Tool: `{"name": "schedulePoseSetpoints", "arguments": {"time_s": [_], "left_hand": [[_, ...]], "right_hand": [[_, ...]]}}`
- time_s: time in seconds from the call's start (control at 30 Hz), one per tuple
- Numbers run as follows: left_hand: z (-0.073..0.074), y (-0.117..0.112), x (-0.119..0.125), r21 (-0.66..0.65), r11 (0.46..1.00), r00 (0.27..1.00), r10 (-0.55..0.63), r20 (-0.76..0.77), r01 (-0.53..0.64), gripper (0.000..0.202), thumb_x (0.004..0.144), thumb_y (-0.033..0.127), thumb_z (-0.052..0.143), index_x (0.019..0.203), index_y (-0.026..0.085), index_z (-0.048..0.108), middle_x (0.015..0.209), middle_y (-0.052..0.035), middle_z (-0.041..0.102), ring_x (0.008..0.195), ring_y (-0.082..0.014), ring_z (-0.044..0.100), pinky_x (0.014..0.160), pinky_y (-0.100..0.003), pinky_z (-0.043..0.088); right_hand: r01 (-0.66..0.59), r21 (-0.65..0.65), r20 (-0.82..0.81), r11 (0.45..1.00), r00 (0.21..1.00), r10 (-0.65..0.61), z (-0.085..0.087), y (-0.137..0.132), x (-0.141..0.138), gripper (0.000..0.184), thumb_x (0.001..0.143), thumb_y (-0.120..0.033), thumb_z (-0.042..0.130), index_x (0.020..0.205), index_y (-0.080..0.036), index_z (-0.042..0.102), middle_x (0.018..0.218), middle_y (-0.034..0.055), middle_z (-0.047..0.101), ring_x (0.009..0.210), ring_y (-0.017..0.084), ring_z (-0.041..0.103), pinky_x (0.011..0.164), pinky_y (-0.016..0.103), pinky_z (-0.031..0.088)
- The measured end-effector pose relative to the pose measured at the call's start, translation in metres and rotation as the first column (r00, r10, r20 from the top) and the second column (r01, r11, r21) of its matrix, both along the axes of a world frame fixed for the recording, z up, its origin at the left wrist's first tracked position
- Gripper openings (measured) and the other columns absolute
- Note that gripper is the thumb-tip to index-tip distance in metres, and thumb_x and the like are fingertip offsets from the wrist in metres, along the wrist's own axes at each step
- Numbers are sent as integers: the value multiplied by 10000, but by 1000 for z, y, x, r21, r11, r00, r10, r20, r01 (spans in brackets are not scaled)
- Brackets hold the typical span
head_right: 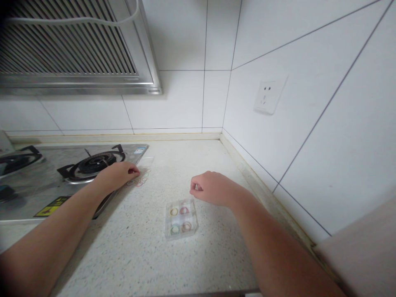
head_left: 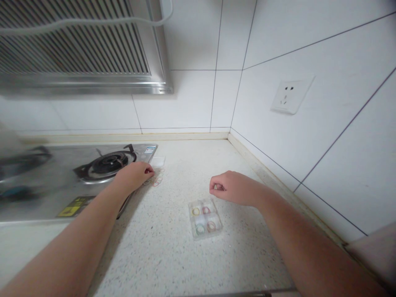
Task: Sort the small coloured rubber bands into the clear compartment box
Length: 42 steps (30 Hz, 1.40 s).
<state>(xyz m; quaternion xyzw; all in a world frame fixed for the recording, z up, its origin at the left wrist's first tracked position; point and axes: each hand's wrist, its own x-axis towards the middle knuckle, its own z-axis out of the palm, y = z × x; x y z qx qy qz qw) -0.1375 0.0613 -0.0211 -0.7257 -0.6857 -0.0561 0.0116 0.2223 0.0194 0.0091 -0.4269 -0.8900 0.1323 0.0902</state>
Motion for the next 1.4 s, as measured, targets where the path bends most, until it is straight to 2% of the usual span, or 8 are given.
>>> {"name": "schedulePoseSetpoints", "arguments": {"time_s": [0.37, 0.5, 0.57, 0.7, 0.9, 1.0, 1.13, 1.4], "left_hand": [[4, -6, 8, 11, 1000, 1000, -13, -3, 13, 228, 806, 364, 561, 876, 241, 739, 913, -67, 747, 798, -256, 673, 622, -304, 404], [9, -13, 25, 93, 993, 978, -93, 186, 77, 242, 838, 383, 551, 850, 190, 695, 809, -61, 705, 679, -198, 614, 604, -287, 383], [10, -20, 42, 117, 981, 897, -189, 400, 155, 246, 859, 384, 537, 861, 176, 667, 741, -29, 655, 621, -159, 558, 585, -267, 371], [11, -42, 80, 111, 943, 651, -298, 698, 313, 265, 863, 411, 573, 798, 160, 627, 680, 14, 540, 626, -126, 464, 581, -241, 335], [12, -74, 116, 17, 899, 261, -144, 955, 437, 339, 882, 479, 610, 781, 157, 588, 583, 68, 383, 519, -80, 294, 503, -228, 228], [13, -84, 122, -2, 883, 126, -65, 990, 470, 351, 864, 495, 650, 793, 157, 588, 555, 76, 361, 497, -76, 266, 478, -238, 189], [16, -91, 127, -37, 876, 67, 5, 998, 481, 344, 869, 489, 651, 798, 158, 590, 538, 64, 397, 499, -81, 285, 480, -249, 182], [16, -94, 128, -54, 874, 66, 26, 998, 484, 349, 859, 488, 658, 795, 148, 612, 545, 65, 387, 507, -79, 284, 483, -243, 186]], "right_hand": [[-1, 7, 9, 1000, 1000, 1, -1, 1, 1, 220, 888, -331, 561, 874, -212, 745, 712, 11, 700, 601, 110, 534, 585, 253, 308], [-3, 0, 8, 1000, 1000, 3, 0, 0, 0, 213, 890, -325, 569, 879, -204, 744, 719, 18, 701, 590, 109, 523, 581, 257, 304], [-5, -4, -7, 1000, 1000, 5, 1, 0, -1, 209, 891, -321, 572, 882, -199, 742, 713, 17, 694, 586, 106, 517, 578, 254, 303], [-25, 5, -86, 1000, 996, 26, 1, -1, -3, 191, 892, -308, 583, 903, -195, 737, 674, -1, 660, 578, 97, 505, 578, 244, 303], [-74, -38, -326, 997, 944, 58, 5, -7, -10, 162, 889, -280, 611, 919, -176, 731, 683, -10, 622, 610, 91, 520, 604, 232, 356], [-125, -124, -463, 984, 885, 54, 6, -11, -15, 173, 896, -300, 617, 908, -160, 717, 652, -24, 575, 598, 87, 490, 573, 221, 361], [-180, -191, -581, 965, 813, 37, 7, -16, -19, 206, 902, -342, 628, 921, -153, 710, 646, -29, 544, 606, 91, 475, 556, 220, 362], [-215, -205, -637, 955, 770, 36, 8, -19, -20, 184, 884, -330, 663, 892, -152, 709, 659, -24, 561, 610, 90, 487, 556, 218, 376]]}}
